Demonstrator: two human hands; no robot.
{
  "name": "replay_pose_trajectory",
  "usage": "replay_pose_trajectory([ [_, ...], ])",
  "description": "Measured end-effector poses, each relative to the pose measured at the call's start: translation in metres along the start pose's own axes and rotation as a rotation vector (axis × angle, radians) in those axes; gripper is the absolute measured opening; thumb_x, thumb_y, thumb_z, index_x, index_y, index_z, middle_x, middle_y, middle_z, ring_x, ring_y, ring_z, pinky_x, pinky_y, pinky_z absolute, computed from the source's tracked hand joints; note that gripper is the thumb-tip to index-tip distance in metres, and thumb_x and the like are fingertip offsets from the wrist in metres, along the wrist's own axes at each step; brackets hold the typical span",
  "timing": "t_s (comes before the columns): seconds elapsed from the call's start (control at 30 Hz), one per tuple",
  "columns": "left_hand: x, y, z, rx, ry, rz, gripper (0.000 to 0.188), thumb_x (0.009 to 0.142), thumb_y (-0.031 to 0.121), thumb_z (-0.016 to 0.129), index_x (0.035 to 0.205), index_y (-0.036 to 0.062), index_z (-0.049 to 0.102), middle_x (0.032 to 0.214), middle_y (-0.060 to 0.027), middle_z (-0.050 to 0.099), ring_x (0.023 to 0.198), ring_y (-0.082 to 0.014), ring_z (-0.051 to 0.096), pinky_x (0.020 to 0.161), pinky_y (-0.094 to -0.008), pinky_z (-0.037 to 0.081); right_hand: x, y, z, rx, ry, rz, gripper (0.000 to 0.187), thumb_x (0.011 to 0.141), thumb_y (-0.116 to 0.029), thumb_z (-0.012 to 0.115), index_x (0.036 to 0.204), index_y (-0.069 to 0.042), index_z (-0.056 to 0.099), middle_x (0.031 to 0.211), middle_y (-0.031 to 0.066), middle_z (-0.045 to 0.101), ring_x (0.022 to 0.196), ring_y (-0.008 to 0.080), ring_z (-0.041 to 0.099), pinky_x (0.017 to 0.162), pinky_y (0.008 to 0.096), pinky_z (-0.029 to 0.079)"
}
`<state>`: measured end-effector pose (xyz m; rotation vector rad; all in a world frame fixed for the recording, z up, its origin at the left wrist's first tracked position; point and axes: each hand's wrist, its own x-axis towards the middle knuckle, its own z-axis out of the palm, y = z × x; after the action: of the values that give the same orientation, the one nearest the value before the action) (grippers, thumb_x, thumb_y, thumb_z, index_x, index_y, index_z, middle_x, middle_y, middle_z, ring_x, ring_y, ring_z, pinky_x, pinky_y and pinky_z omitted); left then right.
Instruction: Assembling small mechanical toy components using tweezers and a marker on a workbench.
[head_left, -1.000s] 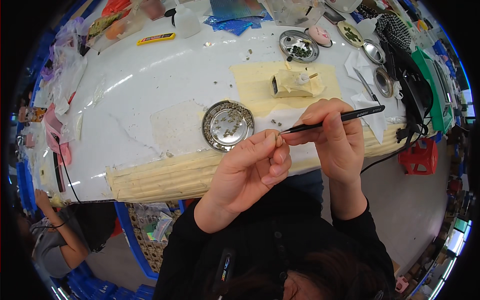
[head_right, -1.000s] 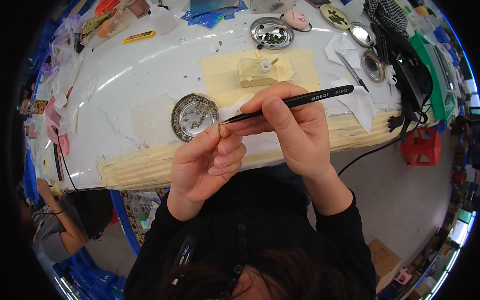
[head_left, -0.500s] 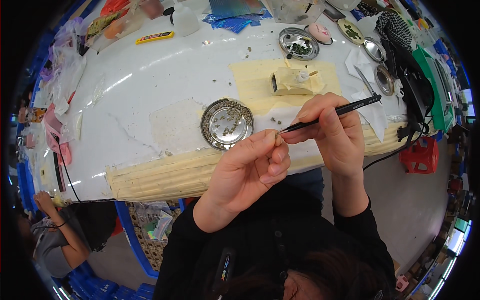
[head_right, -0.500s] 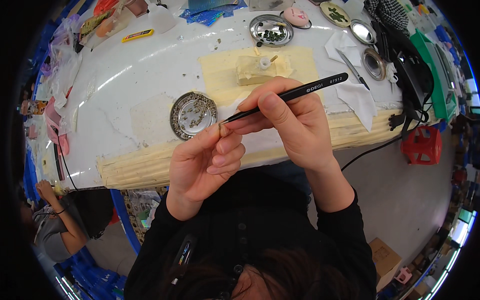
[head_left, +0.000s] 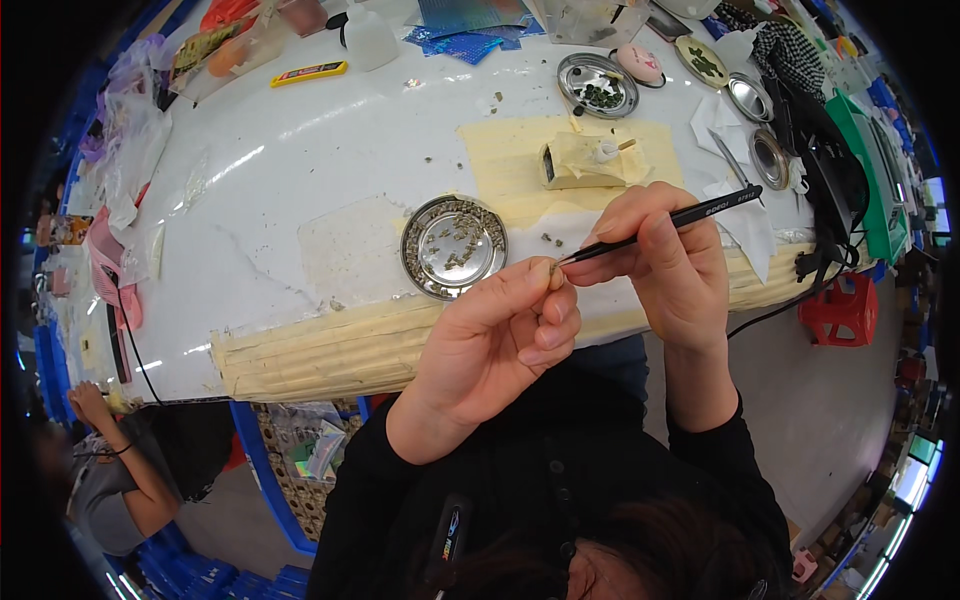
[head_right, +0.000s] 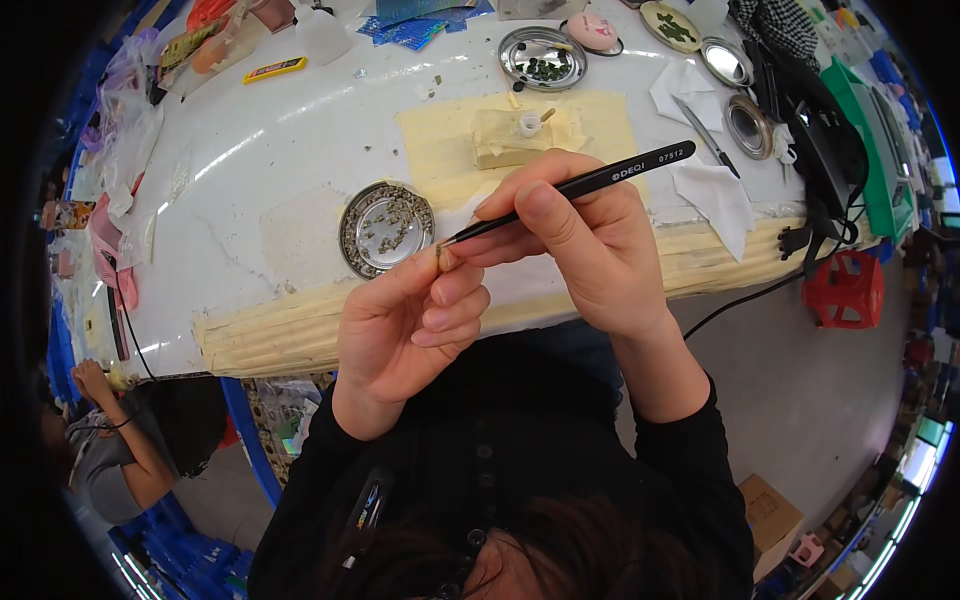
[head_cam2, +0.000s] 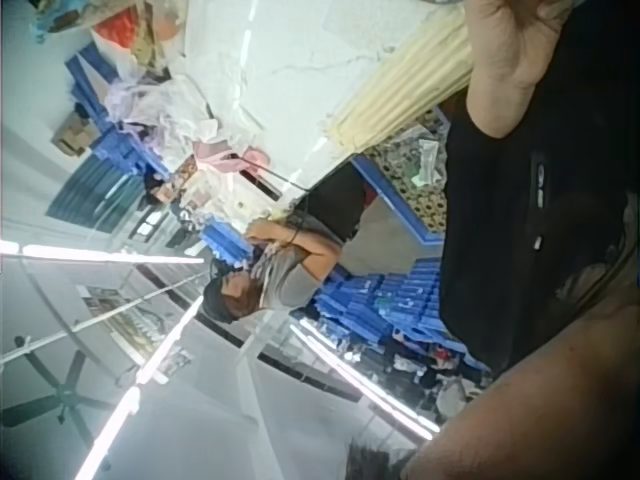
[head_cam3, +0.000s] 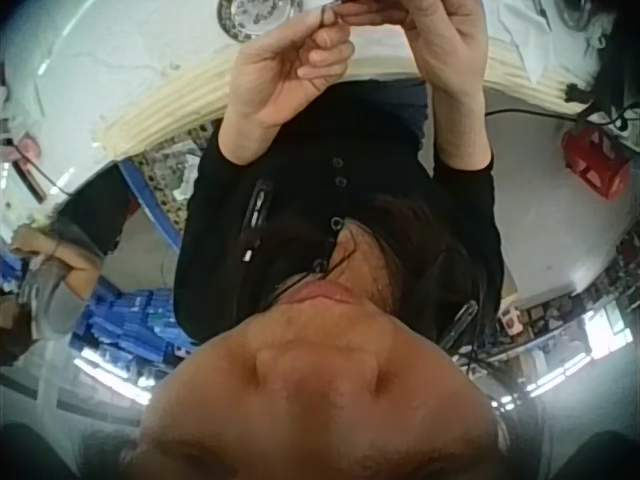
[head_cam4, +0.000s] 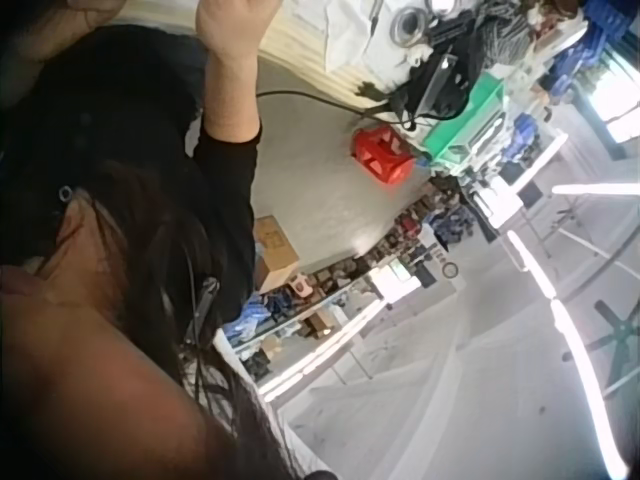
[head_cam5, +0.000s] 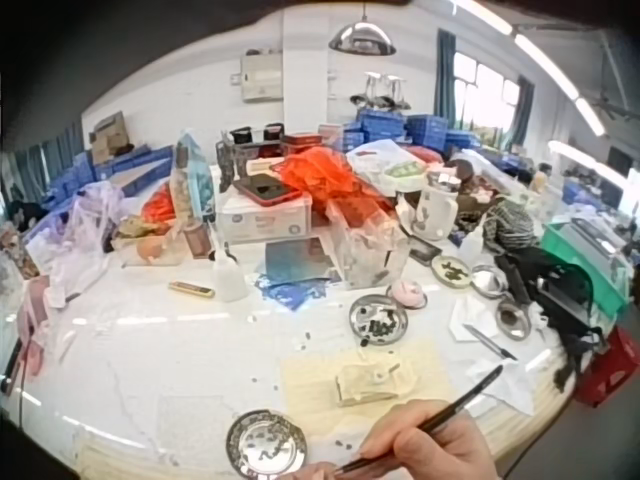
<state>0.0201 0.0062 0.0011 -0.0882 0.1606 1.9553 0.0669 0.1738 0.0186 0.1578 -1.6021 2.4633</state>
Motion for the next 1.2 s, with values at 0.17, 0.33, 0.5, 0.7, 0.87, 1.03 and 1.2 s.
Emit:
replay_pose_trajectory([
  [0.17,0.0003,-0.0001,0.0005,-0.003,0.015,0.001,0.017,0.091,0.017,0.044,0.088,0.0016,0.051,0.074,-0.0033,0.052,0.064,-0.0089,0.045,0.05,-0.0196,0.034,0.0005,0.0006,-0.0007,-0.01,-0.009,-0.013,0.023,0.093,-0.016,0.043,0.091,0.006,0.05,0.086,0.0141,0.057,0.08,0.0273,0.064,0.071,0.0355,0.056],
  [0.33,-0.0001,0.0007,0.0009,-0.01,0.033,-0.011,0.018,0.091,0.017,0.045,0.087,0.0015,0.051,0.074,-0.0031,0.052,0.063,-0.0087,0.045,0.05,-0.0196,0.034,0.0017,0.0008,-0.0011,-0.038,-0.03,-0.042,0.023,0.093,-0.016,0.043,0.091,0.007,0.05,0.086,0.0137,0.057,0.08,0.0276,0.064,0.071,0.0356,0.056],
  [0.5,0.0002,0.0011,0.0023,-0.011,0.037,-0.017,0.018,0.091,0.017,0.044,0.088,0.0011,0.051,0.073,-0.0029,0.052,0.062,-0.0088,0.045,0.05,-0.0197,0.034,0.0025,0.0005,-0.001,-0.043,-0.041,-0.069,0.023,0.092,-0.016,0.044,0.091,0.007,0.051,0.086,0.0133,0.057,0.08,0.0272,0.064,0.07,0.0353,0.056],
  [0.7,0.001,0.0017,0.0019,-0.009,0.035,-0.019,0.018,0.091,0.017,0.044,0.089,0.001,0.051,0.073,-0.0029,0.052,0.062,-0.0088,0.045,0.05,-0.0196,0.034,0.0031,0.0016,-0.0022,-0.062,-0.048,-0.087,0.024,0.092,-0.016,0.044,0.091,0.007,0.051,0.086,0.0132,0.057,0.08,0.0269,0.064,0.07,0.035,0.056],
  [0.87,0.0014,0.0015,0.0014,-0.017,0.033,-0.021,0.018,0.091,0.017,0.044,0.089,0.0008,0.051,0.073,-0.0027,0.051,0.062,-0.0088,0.044,0.05,-0.0195,0.034,0.0033,0.0019,-0.0022,-0.062,-0.044,-0.083,0.024,0.092,-0.016,0.044,0.091,0.007,0.052,0.085,0.013,0.057,0.08,0.0259,0.064,0.07,0.034,0.056],
  [1.03,0.0012,0.0014,0.0006,-0.03,0.029,-0.02,0.018,0.091,0.017,0.043,0.09,0.0004,0.051,0.074,-0.0029,0.051,0.062,-0.0088,0.044,0.05,-0.0194,0.034,0.0035,0.0023,-0.0019,-0.066,-0.043,-0.087,0.023,0.092,-0.016,0.044,0.09,0.006,0.052,0.085,0.0126,0.058,0.079,0.0245,0.064,0.07,0.033,0.056],
  [1.2,0.0011,0.0014,0.0001,-0.031,0.026,-0.023,0.018,0.091,0.017,0.043,0.09,0.0005,0.051,0.074,-0.003,0.051,0.062,-0.0089,0.044,0.05,-0.0195,0.034,0.0033,0.0029,-0.0023,-0.067,-0.045,-0.087,0.023,0.092,-0.016,0.044,0.09,0.006,0.052,0.085,0.0127,0.058,0.079,0.0242,0.064,0.07,0.033,0.056],
])
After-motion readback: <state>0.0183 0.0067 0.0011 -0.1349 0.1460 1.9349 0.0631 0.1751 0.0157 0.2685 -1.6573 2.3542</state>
